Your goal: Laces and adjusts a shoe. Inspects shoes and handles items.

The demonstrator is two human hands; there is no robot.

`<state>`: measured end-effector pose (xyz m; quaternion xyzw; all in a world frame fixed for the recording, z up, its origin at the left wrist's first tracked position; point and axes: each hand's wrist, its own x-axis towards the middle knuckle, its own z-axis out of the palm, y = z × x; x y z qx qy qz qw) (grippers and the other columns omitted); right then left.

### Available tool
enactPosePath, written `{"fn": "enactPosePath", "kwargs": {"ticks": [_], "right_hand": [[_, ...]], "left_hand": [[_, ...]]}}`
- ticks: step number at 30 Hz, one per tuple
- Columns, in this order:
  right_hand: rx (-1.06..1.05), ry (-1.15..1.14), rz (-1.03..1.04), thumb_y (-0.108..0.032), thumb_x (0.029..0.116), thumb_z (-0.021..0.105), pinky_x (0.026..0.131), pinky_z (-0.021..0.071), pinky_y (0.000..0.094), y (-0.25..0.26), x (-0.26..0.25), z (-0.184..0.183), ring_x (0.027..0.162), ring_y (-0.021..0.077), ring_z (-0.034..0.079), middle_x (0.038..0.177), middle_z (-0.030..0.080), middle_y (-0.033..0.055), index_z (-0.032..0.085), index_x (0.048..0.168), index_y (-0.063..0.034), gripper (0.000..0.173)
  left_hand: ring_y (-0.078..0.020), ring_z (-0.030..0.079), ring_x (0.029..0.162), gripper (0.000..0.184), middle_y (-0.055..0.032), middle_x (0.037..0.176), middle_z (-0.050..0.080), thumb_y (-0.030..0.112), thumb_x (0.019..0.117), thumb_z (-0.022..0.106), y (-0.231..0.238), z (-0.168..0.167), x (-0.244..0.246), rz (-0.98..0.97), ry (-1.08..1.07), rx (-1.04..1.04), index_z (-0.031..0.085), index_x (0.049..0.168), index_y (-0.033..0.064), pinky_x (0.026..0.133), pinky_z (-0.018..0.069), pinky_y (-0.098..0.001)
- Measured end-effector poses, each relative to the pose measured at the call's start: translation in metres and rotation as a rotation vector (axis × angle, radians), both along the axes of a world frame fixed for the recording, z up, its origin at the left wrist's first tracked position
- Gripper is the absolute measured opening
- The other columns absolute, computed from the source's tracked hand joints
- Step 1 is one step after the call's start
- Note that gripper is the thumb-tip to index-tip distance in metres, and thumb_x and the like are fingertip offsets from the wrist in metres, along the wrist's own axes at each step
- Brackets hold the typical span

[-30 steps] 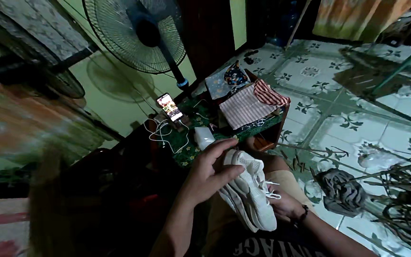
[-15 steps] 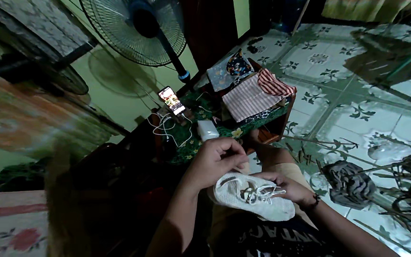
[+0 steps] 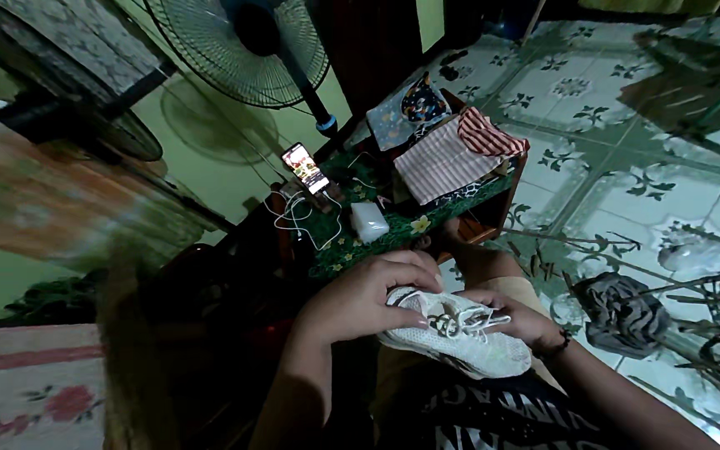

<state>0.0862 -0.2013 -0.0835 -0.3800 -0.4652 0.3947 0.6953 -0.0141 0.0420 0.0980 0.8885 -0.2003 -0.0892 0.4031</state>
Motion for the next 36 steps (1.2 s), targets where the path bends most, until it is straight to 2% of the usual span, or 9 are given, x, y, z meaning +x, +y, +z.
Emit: {"fn": "enactPosePath", "kwargs": {"ticks": [3, 6, 10, 23, 25, 28, 31, 33, 36], "right_hand": [[-0.010, -0.024, 0.007, -0.036, 0.0945, 0.071, 0.101, 0.0520, 0.0218, -0.001, 0.004, 0.004, 0.114, -0.0032, 0.062, 0.127, 0.068, -0.0151, 0.065, 0.137, -0.0220, 0.045], [-0.007, -0.038, 0.004, -0.036, 0.0952, 0.071, 0.100, 0.0523, 0.0215, -0.003, 0.007, 0.007, 0.113, -0.0032, 0.062, 0.126, 0.069, -0.0147, 0.065, 0.136, -0.0212, 0.044], [-0.010, -0.020, 0.005, -0.033, 0.0954, 0.071, 0.099, 0.0523, 0.0210, -0.004, 0.009, 0.006, 0.113, -0.0033, 0.062, 0.125, 0.068, -0.0154, 0.065, 0.136, -0.0228, 0.043], [-0.048, 0.074, -0.019, -0.028, 0.0942, 0.072, 0.096, 0.0537, 0.0201, -0.007, 0.004, 0.013, 0.109, -0.0042, 0.064, 0.120, 0.070, -0.0168, 0.069, 0.130, -0.0271, 0.036], [-0.098, 0.155, -0.063, -0.027, 0.0915, 0.073, 0.095, 0.0544, 0.0198, -0.008, -0.001, 0.017, 0.106, -0.0043, 0.064, 0.116, 0.071, -0.0163, 0.069, 0.127, -0.0261, 0.035], [-0.158, 0.370, -0.184, -0.024, 0.0875, 0.074, 0.086, 0.0581, 0.0188, -0.009, -0.015, 0.029, 0.095, -0.0037, 0.068, 0.103, 0.075, -0.0131, 0.073, 0.113, -0.0233, 0.026], [-0.137, 0.570, -0.230, -0.022, 0.0934, 0.063, 0.084, 0.0594, 0.0227, -0.008, -0.019, 0.024, 0.092, 0.0010, 0.070, 0.099, 0.076, -0.0056, 0.071, 0.109, -0.0187, 0.018], [-0.148, 0.642, -0.293, -0.018, 0.0995, 0.048, 0.082, 0.0594, 0.0203, -0.009, -0.024, 0.031, 0.091, -0.0008, 0.070, 0.097, 0.075, -0.0070, 0.067, 0.107, -0.0194, 0.021], [-0.152, 0.706, -0.340, -0.017, 0.1039, 0.035, 0.083, 0.0589, 0.0197, -0.009, -0.026, 0.037, 0.090, -0.0012, 0.069, 0.096, 0.075, -0.0073, 0.066, 0.108, -0.0189, 0.031]], "left_hand": [[-0.0071, 0.061, 0.119, 0.030, -0.0041, 0.129, 0.065, 0.028, 0.0869, 0.080, 0.001, 0.001, -0.001, -0.046, 0.037, 0.031, 0.075, 0.109, 0.0083, 0.098, 0.0538, -0.0243], [-0.0053, 0.063, 0.108, 0.019, -0.0025, 0.117, 0.068, 0.024, 0.0903, 0.076, -0.001, 0.003, 0.001, -0.022, 0.017, 0.061, 0.071, 0.097, 0.0068, 0.091, 0.0547, -0.0229], [-0.0038, 0.065, 0.099, 0.014, 0.0003, 0.109, 0.070, 0.021, 0.0938, 0.072, -0.005, 0.005, 0.003, 0.022, -0.023, 0.078, 0.069, 0.094, 0.0078, 0.085, 0.0552, -0.0217], [-0.0020, 0.066, 0.089, 0.008, 0.0033, 0.100, 0.072, 0.018, 0.0958, 0.069, -0.011, 0.007, 0.005, 0.138, -0.088, 0.070, 0.070, 0.097, 0.0099, 0.079, 0.0568, -0.0207], [-0.0061, 0.069, 0.087, 0.008, 0.0001, 0.101, 0.073, 0.012, 0.0971, 0.066, -0.014, 0.007, 0.005, 0.229, -0.119, -0.026, 0.069, 0.103, 0.0068, 0.077, 0.0601, -0.0245], [-0.0151, 0.071, 0.100, 0.027, -0.0050, 0.122, 0.070, 0.018, 0.1030, 0.056, -0.014, 0.006, 0.006, 0.397, -0.207, -0.200, 0.060, 0.128, 0.0071, 0.084, 0.0615, -0.0334], [-0.0239, 0.063, 0.123, 0.049, -0.0068, 0.142, 0.060, 0.040, 0.1060, 0.050, -0.009, -0.003, 0.006, 0.503, -0.265, -0.358, 0.047, 0.146, 0.0114, 0.098, 0.0572, -0.0423], [-0.0217, 0.057, 0.131, 0.059, -0.0008, 0.150, 0.054, 0.052, 0.1027, 0.051, -0.009, -0.018, 0.002, 0.569, -0.256, -0.394, 0.043, 0.152, 0.0205, 0.099, 0.0550, -0.0425], [-0.0192, 0.049, 0.138, 0.083, -0.0004, 0.158, 0.042, 0.062, 0.0939, 0.061, -0.019, -0.048, -0.003, 0.618, -0.214, -0.435, 0.027, 0.160, 0.0259, 0.106, 0.0506, -0.0423]]}}
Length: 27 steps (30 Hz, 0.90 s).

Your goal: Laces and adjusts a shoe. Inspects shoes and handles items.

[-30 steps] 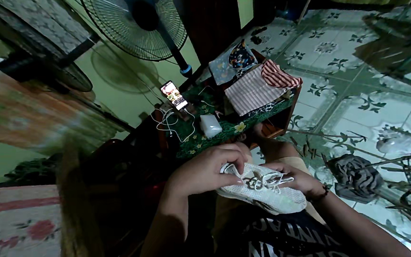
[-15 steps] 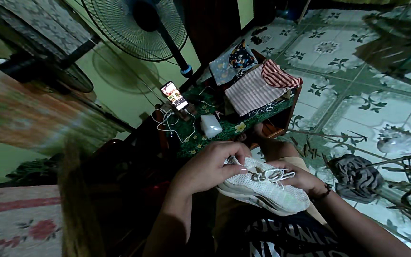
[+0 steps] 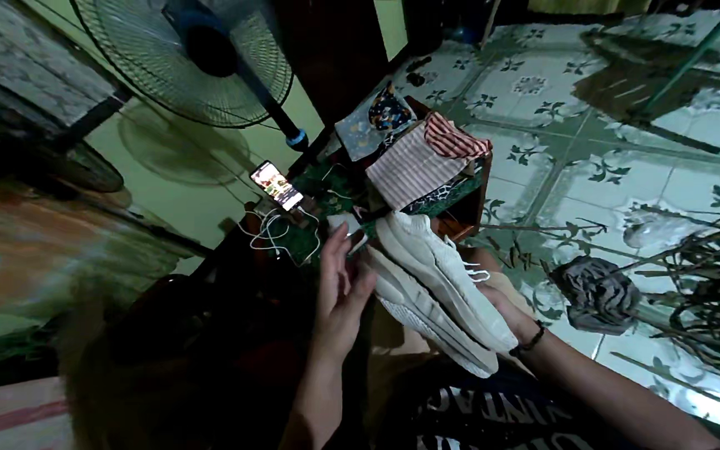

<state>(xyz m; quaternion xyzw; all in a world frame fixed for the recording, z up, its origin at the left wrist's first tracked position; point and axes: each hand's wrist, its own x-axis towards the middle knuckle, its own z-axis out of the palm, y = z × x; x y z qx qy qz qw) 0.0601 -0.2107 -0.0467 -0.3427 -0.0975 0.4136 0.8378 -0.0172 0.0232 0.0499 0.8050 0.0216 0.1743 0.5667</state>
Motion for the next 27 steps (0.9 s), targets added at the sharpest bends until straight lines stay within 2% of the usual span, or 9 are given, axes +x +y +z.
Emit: {"fn": "enactPosePath", "kwargs": {"ticks": [2, 4, 5, 7, 11, 13, 17, 20, 27], "right_hand": [[0.011, 0.015, 0.007, -0.017, 0.1048, 0.031, 0.082, 0.0587, 0.0196, 0.001, 0.000, -0.001, 0.089, -0.0012, 0.069, 0.094, 0.075, -0.0075, 0.066, 0.105, -0.0192, 0.035], [0.059, 0.012, 0.027, -0.018, 0.1037, 0.031, 0.083, 0.0585, 0.0196, 0.003, -0.001, -0.003, 0.090, -0.0013, 0.069, 0.095, 0.075, -0.0077, 0.067, 0.103, -0.0200, 0.036], [0.078, 0.021, 0.035, -0.017, 0.1037, 0.031, 0.083, 0.0584, 0.0203, 0.004, -0.001, -0.003, 0.090, -0.0006, 0.069, 0.095, 0.075, -0.0069, 0.068, 0.103, -0.0194, 0.037], [0.072, 0.039, 0.035, -0.017, 0.1038, 0.030, 0.083, 0.0585, 0.0211, 0.005, -0.003, 0.000, 0.090, 0.0002, 0.069, 0.094, 0.075, -0.0060, 0.068, 0.103, -0.0185, 0.038], [0.072, 0.040, 0.033, -0.016, 0.1030, 0.031, 0.083, 0.0590, 0.0218, 0.006, -0.002, -0.001, 0.090, 0.0009, 0.070, 0.094, 0.075, -0.0052, 0.068, 0.103, -0.0178, 0.037], [0.041, 0.051, 0.017, -0.015, 0.1038, 0.029, 0.081, 0.0591, 0.0209, 0.006, -0.005, 0.003, 0.087, -0.0002, 0.070, 0.092, 0.075, -0.0064, 0.067, 0.102, -0.0187, 0.037], [0.046, 0.041, 0.021, -0.017, 0.1047, 0.029, 0.083, 0.0584, 0.0199, 0.006, -0.007, 0.002, 0.091, -0.0010, 0.069, 0.096, 0.075, -0.0076, 0.065, 0.108, -0.0192, 0.036], [0.035, 0.040, 0.031, -0.018, 0.1072, 0.026, 0.084, 0.0586, 0.0198, 0.006, -0.007, 0.001, 0.092, -0.0008, 0.069, 0.098, 0.074, -0.0075, 0.063, 0.114, -0.0185, 0.037], [0.083, 0.014, 0.027, -0.022, 0.1073, 0.027, 0.086, 0.0582, 0.0203, 0.007, -0.007, 0.000, 0.095, -0.0006, 0.069, 0.101, 0.075, -0.0077, 0.062, 0.115, -0.0189, 0.036]], "left_hand": [[-0.0188, 0.048, 0.139, 0.100, -0.0036, 0.161, 0.036, 0.061, 0.0873, 0.070, -0.012, -0.021, -0.004, 0.031, 0.042, -0.095, 0.017, 0.164, 0.0249, 0.109, 0.0497, -0.0419], [-0.0166, 0.045, 0.141, 0.118, -0.0076, 0.164, 0.030, 0.058, 0.0820, 0.077, -0.026, -0.037, -0.008, 0.063, 0.085, -0.222, 0.005, 0.164, 0.0155, 0.112, 0.0478, -0.0383], [-0.0151, 0.045, 0.141, 0.126, -0.0100, 0.163, 0.029, 0.057, 0.0794, 0.081, -0.033, -0.042, -0.011, 0.089, 0.109, -0.303, -0.002, 0.163, 0.0108, 0.112, 0.0469, -0.0363], [-0.0120, 0.048, 0.137, 0.135, -0.0119, 0.159, 0.034, 0.053, 0.0737, 0.085, -0.046, -0.047, -0.014, 0.160, 0.166, -0.443, -0.006, 0.162, 0.0063, 0.110, 0.0475, -0.0325], [-0.0086, 0.054, 0.129, 0.129, -0.0112, 0.151, 0.044, 0.047, 0.0765, 0.084, -0.057, -0.050, -0.019, 0.168, 0.213, -0.528, -0.002, 0.161, 0.0016, 0.106, 0.0498, -0.0285], [-0.0070, 0.059, 0.121, 0.121, -0.0092, 0.140, 0.053, 0.044, 0.0782, 0.084, -0.060, -0.050, -0.021, 0.144, 0.203, -0.550, 0.005, 0.158, -0.0015, 0.102, 0.0529, -0.0272], [-0.0065, 0.066, 0.107, 0.113, -0.0041, 0.121, 0.063, 0.048, 0.0739, 0.087, -0.064, -0.050, -0.022, 0.121, 0.195, -0.582, 0.021, 0.150, -0.0027, 0.094, 0.0580, -0.0273], [-0.0081, 0.068, 0.105, 0.109, -0.0041, 0.118, 0.066, 0.050, 0.0731, 0.088, -0.064, -0.050, -0.023, 0.097, 0.156, -0.593, 0.026, 0.146, -0.0029, 0.093, 0.0597, -0.0291], [-0.0093, 0.067, 0.108, 0.109, -0.0051, 0.122, 0.064, 0.044, 0.0749, 0.089, -0.062, -0.050, -0.021, 0.099, 0.102, -0.583, 0.024, 0.148, -0.0039, 0.094, 0.0594, -0.0304]]}}
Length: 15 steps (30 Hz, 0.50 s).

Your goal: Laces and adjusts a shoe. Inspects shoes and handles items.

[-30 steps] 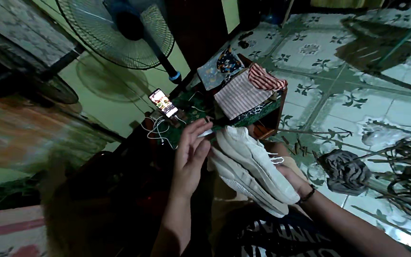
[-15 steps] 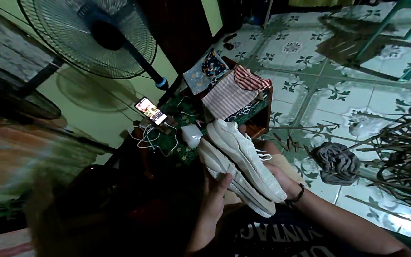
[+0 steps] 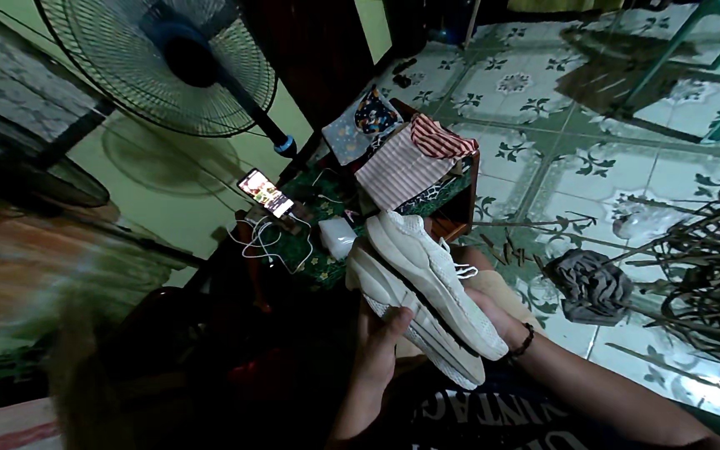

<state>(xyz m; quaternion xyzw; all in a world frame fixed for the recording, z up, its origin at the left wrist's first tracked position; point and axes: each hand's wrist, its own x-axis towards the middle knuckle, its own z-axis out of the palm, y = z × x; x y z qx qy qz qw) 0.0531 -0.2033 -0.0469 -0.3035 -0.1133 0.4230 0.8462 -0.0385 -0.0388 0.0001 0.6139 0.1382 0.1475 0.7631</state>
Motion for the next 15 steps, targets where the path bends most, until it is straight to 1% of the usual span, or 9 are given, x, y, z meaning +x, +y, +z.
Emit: {"fn": "enactPosePath", "kwargs": {"ticks": [5, 8, 9, 10, 11, 12, 13, 14, 15], "right_hand": [[0.034, -0.039, 0.035, -0.027, 0.1082, 0.032, 0.092, 0.0570, 0.0232, 0.002, 0.002, 0.000, 0.102, 0.0018, 0.068, 0.107, 0.074, -0.0058, 0.062, 0.120, -0.0187, 0.034], [0.054, -0.053, 0.025, -0.027, 0.1089, 0.030, 0.093, 0.0567, 0.0240, 0.003, 0.001, 0.000, 0.104, 0.0024, 0.068, 0.109, 0.074, -0.0052, 0.063, 0.121, -0.0183, 0.036], [0.033, -0.082, 0.006, -0.028, 0.1094, 0.029, 0.094, 0.0563, 0.0244, 0.004, 0.001, 0.001, 0.105, 0.0025, 0.067, 0.110, 0.073, -0.0050, 0.062, 0.122, -0.0172, 0.037], [-0.012, -0.125, -0.029, -0.027, 0.1096, 0.029, 0.095, 0.0558, 0.0250, 0.005, 0.001, 0.002, 0.106, 0.0028, 0.067, 0.111, 0.072, -0.0046, 0.062, 0.122, -0.0153, 0.038], [-0.059, -0.164, -0.080, -0.026, 0.1095, 0.029, 0.095, 0.0562, 0.0257, 0.006, 0.000, 0.003, 0.105, 0.0034, 0.067, 0.109, 0.073, -0.0039, 0.064, 0.121, -0.0131, 0.038], [-0.093, -0.198, -0.138, -0.024, 0.1091, 0.032, 0.094, 0.0567, 0.0267, 0.008, 0.000, 0.004, 0.103, 0.0045, 0.068, 0.108, 0.073, -0.0025, 0.065, 0.120, -0.0105, 0.038], [-0.115, -0.230, -0.199, -0.021, 0.1085, 0.035, 0.093, 0.0574, 0.0270, 0.011, -0.001, 0.006, 0.101, 0.0051, 0.068, 0.107, 0.073, -0.0016, 0.064, 0.120, -0.0080, 0.034], [-0.131, -0.264, -0.251, -0.017, 0.1075, 0.038, 0.094, 0.0571, 0.0260, 0.013, -0.002, 0.009, 0.101, 0.0043, 0.068, 0.108, 0.072, -0.0022, 0.061, 0.122, -0.0064, 0.029], [-0.137, -0.301, -0.279, -0.015, 0.1064, 0.040, 0.095, 0.0558, 0.0249, 0.013, -0.002, 0.012, 0.102, 0.0031, 0.066, 0.110, 0.070, -0.0033, 0.058, 0.127, -0.0052, 0.028]], "left_hand": [[-0.0107, 0.068, 0.108, 0.107, -0.0062, 0.122, 0.065, 0.045, 0.0748, 0.088, 0.003, -0.002, 0.000, -0.001, -0.019, 0.009, 0.026, 0.148, -0.0035, 0.094, 0.0595, -0.0313], [-0.0106, 0.068, 0.106, 0.107, -0.0057, 0.119, 0.066, 0.045, 0.0734, 0.089, 0.003, -0.002, -0.001, 0.007, -0.004, -0.005, 0.028, 0.146, -0.0032, 0.093, 0.0600, -0.0311], [-0.0110, 0.069, 0.106, 0.105, -0.0060, 0.119, 0.066, 0.045, 0.0747, 0.089, 0.004, -0.002, -0.001, 0.009, 0.000, -0.008, 0.029, 0.146, -0.0032, 0.093, 0.0602, -0.0314], [-0.0111, 0.068, 0.106, 0.101, -0.0065, 0.120, 0.066, 0.044, 0.0784, 0.086, 0.005, -0.002, -0.001, 0.009, 0.001, 0.000, 0.028, 0.146, -0.0034, 0.093, 0.0600, -0.0318], [-0.0112, 0.067, 0.109, 0.095, -0.0071, 0.124, 0.064, 0.041, 0.0845, 0.081, 0.005, -0.003, -0.001, 0.011, 0.002, 0.020, 0.027, 0.148, -0.0034, 0.095, 0.0593, -0.0321], [-0.0114, 0.065, 0.114, 0.088, -0.0080, 0.131, 0.061, 0.038, 0.0909, 0.074, 0.005, -0.003, -0.001, 0.021, 0.007, 0.056, 0.026, 0.152, -0.0027, 0.097, 0.0579, -0.0324], [-0.0127, 0.060, 0.123, 0.087, -0.0105, 0.142, 0.054, 0.039, 0.0956, 0.068, 0.006, -0.005, 0.000, 0.026, 0.018, 0.090, 0.021, 0.157, -0.0015, 0.102, 0.0549, -0.0338], [-0.0137, 0.053, 0.132, 0.088, -0.0115, 0.152, 0.045, 0.043, 0.0986, 0.062, 0.007, -0.006, 0.001, 0.020, 0.032, 0.111, 0.016, 0.160, 0.0009, 0.108, 0.0504, -0.0351], [-0.0149, 0.047, 0.138, 0.090, -0.0115, 0.158, 0.038, 0.050, 0.0995, 0.058, 0.007, -0.008, 0.002, 0.007, 0.034, 0.110, 0.013, 0.162, 0.0036, 0.112, 0.0467, -0.0367]]}}
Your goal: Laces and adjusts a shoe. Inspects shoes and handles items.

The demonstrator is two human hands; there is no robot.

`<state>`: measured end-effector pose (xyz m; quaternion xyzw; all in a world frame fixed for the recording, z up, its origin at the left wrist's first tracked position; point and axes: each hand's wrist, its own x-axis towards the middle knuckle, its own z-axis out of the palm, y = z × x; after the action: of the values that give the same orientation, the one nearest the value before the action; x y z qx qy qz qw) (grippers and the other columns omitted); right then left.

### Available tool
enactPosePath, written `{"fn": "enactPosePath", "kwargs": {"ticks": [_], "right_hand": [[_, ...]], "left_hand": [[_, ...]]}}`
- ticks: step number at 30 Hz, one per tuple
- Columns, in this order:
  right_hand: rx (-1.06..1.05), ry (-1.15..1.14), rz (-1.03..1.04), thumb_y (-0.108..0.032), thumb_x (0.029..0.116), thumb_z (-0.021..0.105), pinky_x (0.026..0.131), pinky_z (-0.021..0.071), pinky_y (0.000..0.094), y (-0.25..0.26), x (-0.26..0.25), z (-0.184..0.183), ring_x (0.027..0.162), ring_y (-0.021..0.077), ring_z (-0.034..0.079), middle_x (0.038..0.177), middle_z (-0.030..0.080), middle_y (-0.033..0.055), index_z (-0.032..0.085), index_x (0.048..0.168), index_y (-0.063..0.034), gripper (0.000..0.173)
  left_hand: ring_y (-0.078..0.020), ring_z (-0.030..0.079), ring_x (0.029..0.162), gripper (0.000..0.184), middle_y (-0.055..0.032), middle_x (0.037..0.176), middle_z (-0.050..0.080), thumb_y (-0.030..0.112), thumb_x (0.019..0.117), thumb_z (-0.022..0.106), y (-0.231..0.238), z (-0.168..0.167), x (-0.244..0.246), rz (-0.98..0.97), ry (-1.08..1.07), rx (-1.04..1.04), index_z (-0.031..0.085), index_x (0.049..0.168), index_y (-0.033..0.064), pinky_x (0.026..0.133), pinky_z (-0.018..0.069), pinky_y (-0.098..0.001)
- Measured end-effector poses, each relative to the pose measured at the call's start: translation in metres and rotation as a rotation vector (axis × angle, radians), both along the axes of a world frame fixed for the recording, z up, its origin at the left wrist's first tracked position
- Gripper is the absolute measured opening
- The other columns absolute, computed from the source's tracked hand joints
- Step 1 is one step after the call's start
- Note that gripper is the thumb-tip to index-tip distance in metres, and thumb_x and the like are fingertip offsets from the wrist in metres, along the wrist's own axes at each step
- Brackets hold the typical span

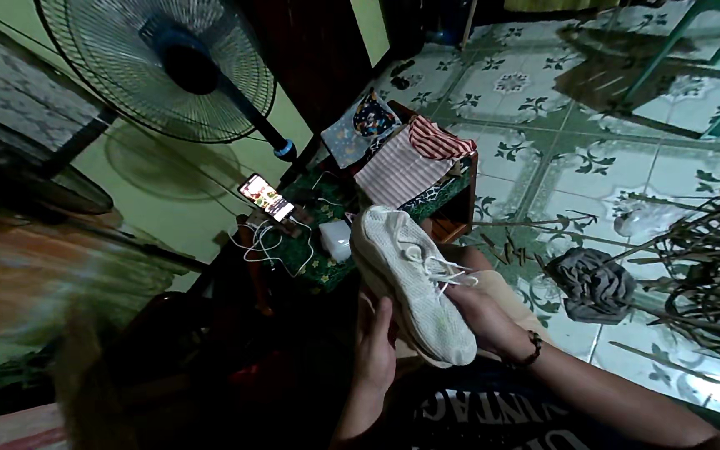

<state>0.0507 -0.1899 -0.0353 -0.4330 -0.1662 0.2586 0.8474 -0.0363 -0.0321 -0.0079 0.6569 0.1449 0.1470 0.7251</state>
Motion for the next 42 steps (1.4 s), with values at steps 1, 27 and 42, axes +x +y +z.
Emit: {"fn": "enactPosePath", "kwargs": {"ticks": [1, 27, 42], "right_hand": [[-0.002, -0.022, -0.006, -0.014, 0.1064, 0.041, 0.095, 0.0560, 0.0248, 0.000, 0.000, 0.003, 0.103, 0.0029, 0.066, 0.111, 0.070, -0.0033, 0.054, 0.132, -0.0043, 0.030], [0.077, -0.214, 0.273, -0.004, 0.0885, 0.061, 0.106, 0.0527, 0.0393, -0.004, 0.013, 0.002, 0.124, 0.0218, 0.061, 0.148, 0.053, 0.0149, 0.019, 0.165, -0.0122, 0.087], [-0.433, -0.909, -0.143, -0.029, 0.0878, 0.078, 0.096, 0.0566, 0.0388, 0.001, -0.009, 0.013, 0.116, 0.0219, 0.061, 0.136, 0.056, 0.0200, 0.044, 0.156, -0.0141, 0.078]], "left_hand": [[-0.0161, 0.044, 0.142, 0.097, -0.0110, 0.162, 0.033, 0.058, 0.0972, 0.058, 0.000, -0.002, 0.001, -0.020, -0.008, -0.016, 0.010, 0.163, 0.0060, 0.113, 0.0449, -0.0382], [-0.0134, 0.059, 0.124, 0.068, -0.0125, 0.143, 0.053, 0.010, 0.0944, 0.047, 0.010, 0.002, -0.006, -0.165, -0.079, 0.008, 0.021, 0.155, -0.0055, 0.104, 0.0527, -0.0353], [-0.0018, 0.066, 0.097, 0.114, 0.0045, 0.107, 0.067, 0.066, 0.0518, 0.092, -0.004, -0.002, -0.009, 0.099, -0.003, -0.153, 0.041, 0.132, 0.0027, 0.086, 0.0586, -0.0249]]}}
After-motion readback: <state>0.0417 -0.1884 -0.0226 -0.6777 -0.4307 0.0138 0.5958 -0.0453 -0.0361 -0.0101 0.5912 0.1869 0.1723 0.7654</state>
